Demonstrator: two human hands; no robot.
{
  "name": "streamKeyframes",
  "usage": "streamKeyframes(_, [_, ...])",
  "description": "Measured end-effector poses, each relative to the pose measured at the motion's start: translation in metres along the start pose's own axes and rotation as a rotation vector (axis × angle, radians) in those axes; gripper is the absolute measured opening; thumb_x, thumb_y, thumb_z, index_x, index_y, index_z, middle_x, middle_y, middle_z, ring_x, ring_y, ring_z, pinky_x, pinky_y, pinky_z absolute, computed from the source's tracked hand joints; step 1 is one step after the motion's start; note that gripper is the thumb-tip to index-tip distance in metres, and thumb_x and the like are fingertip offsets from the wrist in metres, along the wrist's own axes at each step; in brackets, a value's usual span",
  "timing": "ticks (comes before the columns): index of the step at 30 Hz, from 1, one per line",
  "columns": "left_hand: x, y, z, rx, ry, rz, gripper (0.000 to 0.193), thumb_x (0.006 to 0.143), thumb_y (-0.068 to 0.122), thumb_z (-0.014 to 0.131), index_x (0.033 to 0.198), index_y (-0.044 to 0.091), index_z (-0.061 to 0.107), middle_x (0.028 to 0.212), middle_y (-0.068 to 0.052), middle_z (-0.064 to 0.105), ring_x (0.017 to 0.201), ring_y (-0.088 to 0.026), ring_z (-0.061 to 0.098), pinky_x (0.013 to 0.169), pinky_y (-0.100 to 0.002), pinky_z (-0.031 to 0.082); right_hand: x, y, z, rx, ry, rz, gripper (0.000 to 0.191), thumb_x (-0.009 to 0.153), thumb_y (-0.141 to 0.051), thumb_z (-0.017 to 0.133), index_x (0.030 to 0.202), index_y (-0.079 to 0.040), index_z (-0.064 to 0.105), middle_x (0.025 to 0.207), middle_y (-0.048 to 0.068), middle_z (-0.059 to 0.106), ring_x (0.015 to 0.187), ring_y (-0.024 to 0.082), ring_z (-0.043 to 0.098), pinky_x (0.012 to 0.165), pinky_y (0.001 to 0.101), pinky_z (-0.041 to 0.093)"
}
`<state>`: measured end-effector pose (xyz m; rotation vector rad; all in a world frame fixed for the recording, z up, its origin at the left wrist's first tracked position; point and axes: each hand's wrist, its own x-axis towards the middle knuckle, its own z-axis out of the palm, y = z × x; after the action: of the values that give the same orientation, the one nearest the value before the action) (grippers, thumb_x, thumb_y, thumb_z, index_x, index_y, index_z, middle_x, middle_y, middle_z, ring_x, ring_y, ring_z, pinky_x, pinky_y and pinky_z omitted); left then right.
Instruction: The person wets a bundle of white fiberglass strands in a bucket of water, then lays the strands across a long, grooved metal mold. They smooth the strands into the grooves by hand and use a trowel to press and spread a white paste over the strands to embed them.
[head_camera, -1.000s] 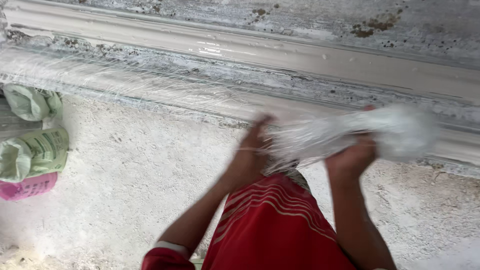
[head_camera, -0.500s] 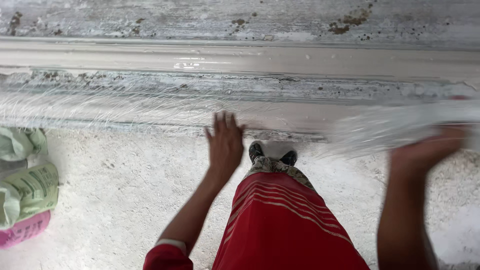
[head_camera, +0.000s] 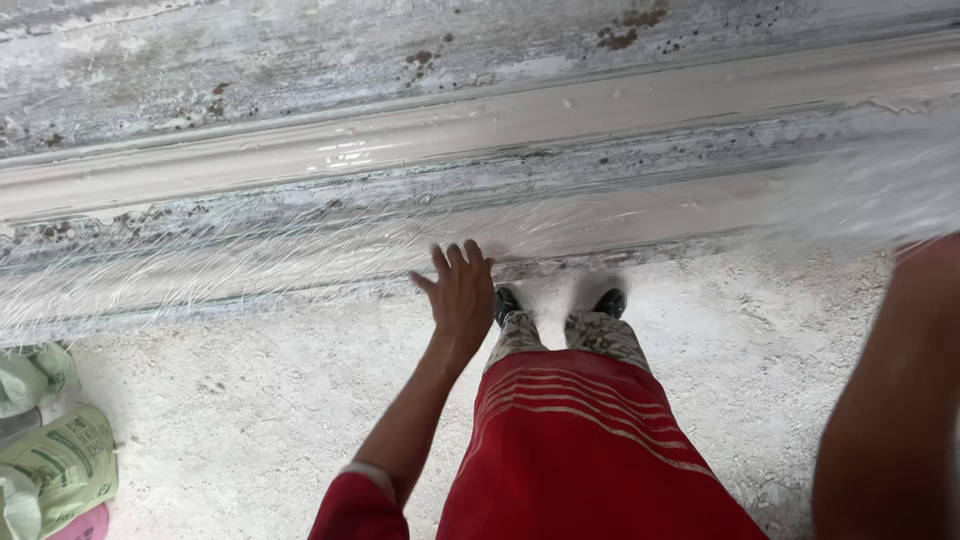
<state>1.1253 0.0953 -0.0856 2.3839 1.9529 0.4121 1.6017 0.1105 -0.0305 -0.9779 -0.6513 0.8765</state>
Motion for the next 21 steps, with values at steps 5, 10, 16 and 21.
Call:
streamKeyframes(5, [-0.030, 0.080, -0.019, -1.027, -0.138, 0.154, 0.045, 0.110, 0.007, 0.055, 0.150, -0.010, 0.042, 0.144, -0.034, 0.052, 0.132, -0.048, 0.053, 0.108, -0.060, 0.046, -0.085, 0.049, 0.106, 0.154, 0.081, 0.041, 0.041, 0.115, -0.038, 0.046, 0.139, -0.006, 0.054, 0.123, 0.012, 0.062, 0.109, 0.025, 0.067, 0.089, 0.0427, 0.060])
streamKeyframes(10, [-0.029, 0.103, 0.027, -0.958, -0.184, 0.010, 0.017, 0.106, 0.003, 0.053, 0.119, 0.004, 0.064, 0.105, -0.015, 0.073, 0.081, -0.024, 0.072, 0.065, -0.039, 0.062, -0.034, 0.032, 0.018, 0.267, 0.110, -0.009, 0.042, 0.115, -0.039, 0.045, 0.139, -0.006, 0.053, 0.124, 0.012, 0.062, 0.110, 0.026, 0.067, 0.090, 0.0429, 0.060])
streamKeyframes(16, [0.009, 0.077, 0.042, 0.024, -0.079, -0.057, 0.026, 0.100, 0.020, 0.055, 0.121, 0.006, 0.061, 0.117, -0.017, 0.071, 0.105, -0.038, 0.068, 0.081, -0.057, 0.056, 0.073, -0.019, -0.131, 0.056, -0.005, 0.001, 0.044, 0.114, -0.040, 0.044, 0.140, -0.005, 0.053, 0.125, 0.012, 0.062, 0.111, 0.026, 0.067, 0.091, 0.0432, 0.060])
streamKeyframes(21, [0.007, 0.228, 0.015, -0.420, 0.047, -0.204, 0.047, 0.103, 0.021, 0.055, 0.143, -0.004, 0.049, 0.141, -0.026, 0.058, 0.133, -0.040, 0.055, 0.108, -0.059, 0.049, 0.039, -0.007, -0.080, 0.128, -0.003, 0.071, 0.046, 0.114, -0.041, 0.043, 0.141, -0.005, 0.053, 0.125, 0.013, 0.062, 0.112, 0.026, 0.066, 0.092, 0.0434, 0.059])
